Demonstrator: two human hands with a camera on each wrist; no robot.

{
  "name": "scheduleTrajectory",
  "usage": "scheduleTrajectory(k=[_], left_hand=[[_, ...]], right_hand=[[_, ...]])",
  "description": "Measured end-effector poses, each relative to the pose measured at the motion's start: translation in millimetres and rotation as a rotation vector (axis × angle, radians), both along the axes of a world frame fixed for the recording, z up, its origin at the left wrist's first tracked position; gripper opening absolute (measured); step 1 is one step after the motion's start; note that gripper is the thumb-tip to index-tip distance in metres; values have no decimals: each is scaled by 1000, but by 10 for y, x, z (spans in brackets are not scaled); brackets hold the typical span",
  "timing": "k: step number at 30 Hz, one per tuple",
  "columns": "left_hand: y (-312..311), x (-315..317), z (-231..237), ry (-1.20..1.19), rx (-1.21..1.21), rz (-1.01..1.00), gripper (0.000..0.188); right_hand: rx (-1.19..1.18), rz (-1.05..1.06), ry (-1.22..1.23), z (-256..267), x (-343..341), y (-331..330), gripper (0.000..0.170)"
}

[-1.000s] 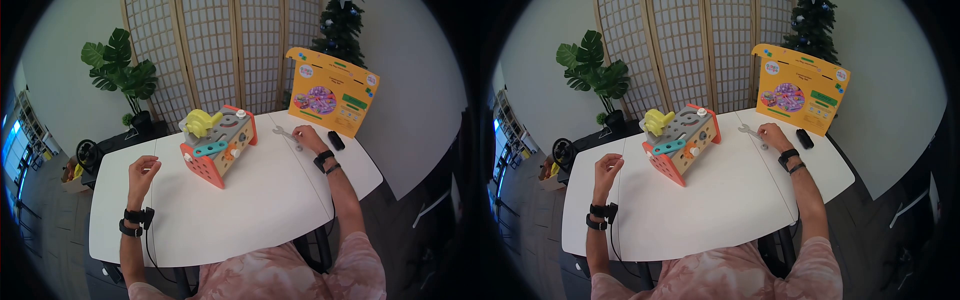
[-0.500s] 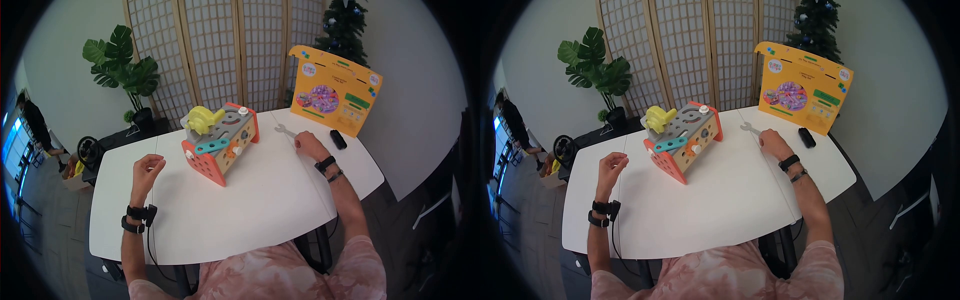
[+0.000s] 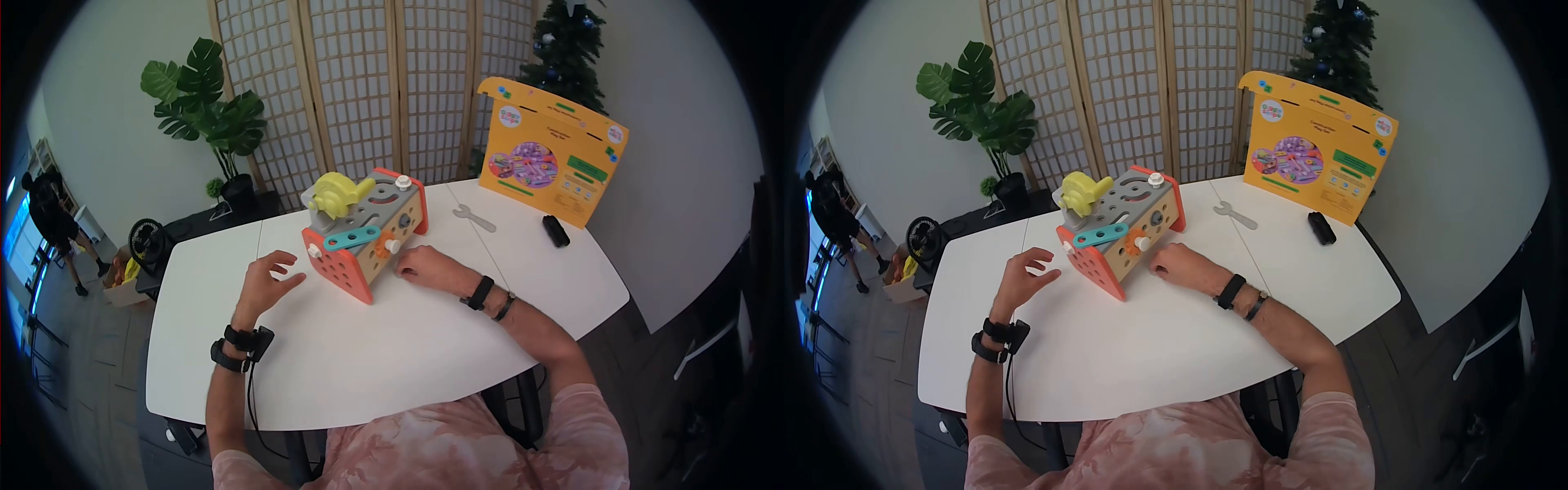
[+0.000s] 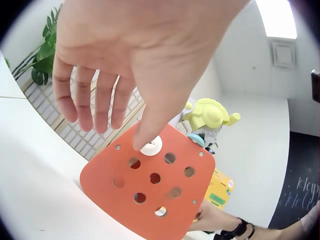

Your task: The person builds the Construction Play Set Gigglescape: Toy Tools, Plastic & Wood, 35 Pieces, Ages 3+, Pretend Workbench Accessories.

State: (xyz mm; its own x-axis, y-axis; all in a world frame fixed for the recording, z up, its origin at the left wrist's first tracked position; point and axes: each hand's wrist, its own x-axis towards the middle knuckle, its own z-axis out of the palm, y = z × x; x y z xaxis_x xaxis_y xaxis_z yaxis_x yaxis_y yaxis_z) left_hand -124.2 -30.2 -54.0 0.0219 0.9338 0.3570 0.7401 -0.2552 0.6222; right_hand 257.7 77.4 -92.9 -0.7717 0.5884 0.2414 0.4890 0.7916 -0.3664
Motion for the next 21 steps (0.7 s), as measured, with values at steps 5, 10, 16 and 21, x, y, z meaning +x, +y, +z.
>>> scheduleTrajectory(k=[5, 10, 16, 21], left_hand=[[-2, -58, -161, 234, -122, 77, 48], [11, -77, -222, 364, -219, 93, 49], [-11, -73, -191, 384, -268, 82, 46], [-20, -110, -248, 376, -256, 68, 48]], right_hand=[[-13, 93, 21, 27, -103, -20, 19], [-86, 15, 56, 165, 56, 10, 20], [32, -324, -47, 192, 699, 579, 27], [333, -433, 29, -371, 1329, 1222, 30]])
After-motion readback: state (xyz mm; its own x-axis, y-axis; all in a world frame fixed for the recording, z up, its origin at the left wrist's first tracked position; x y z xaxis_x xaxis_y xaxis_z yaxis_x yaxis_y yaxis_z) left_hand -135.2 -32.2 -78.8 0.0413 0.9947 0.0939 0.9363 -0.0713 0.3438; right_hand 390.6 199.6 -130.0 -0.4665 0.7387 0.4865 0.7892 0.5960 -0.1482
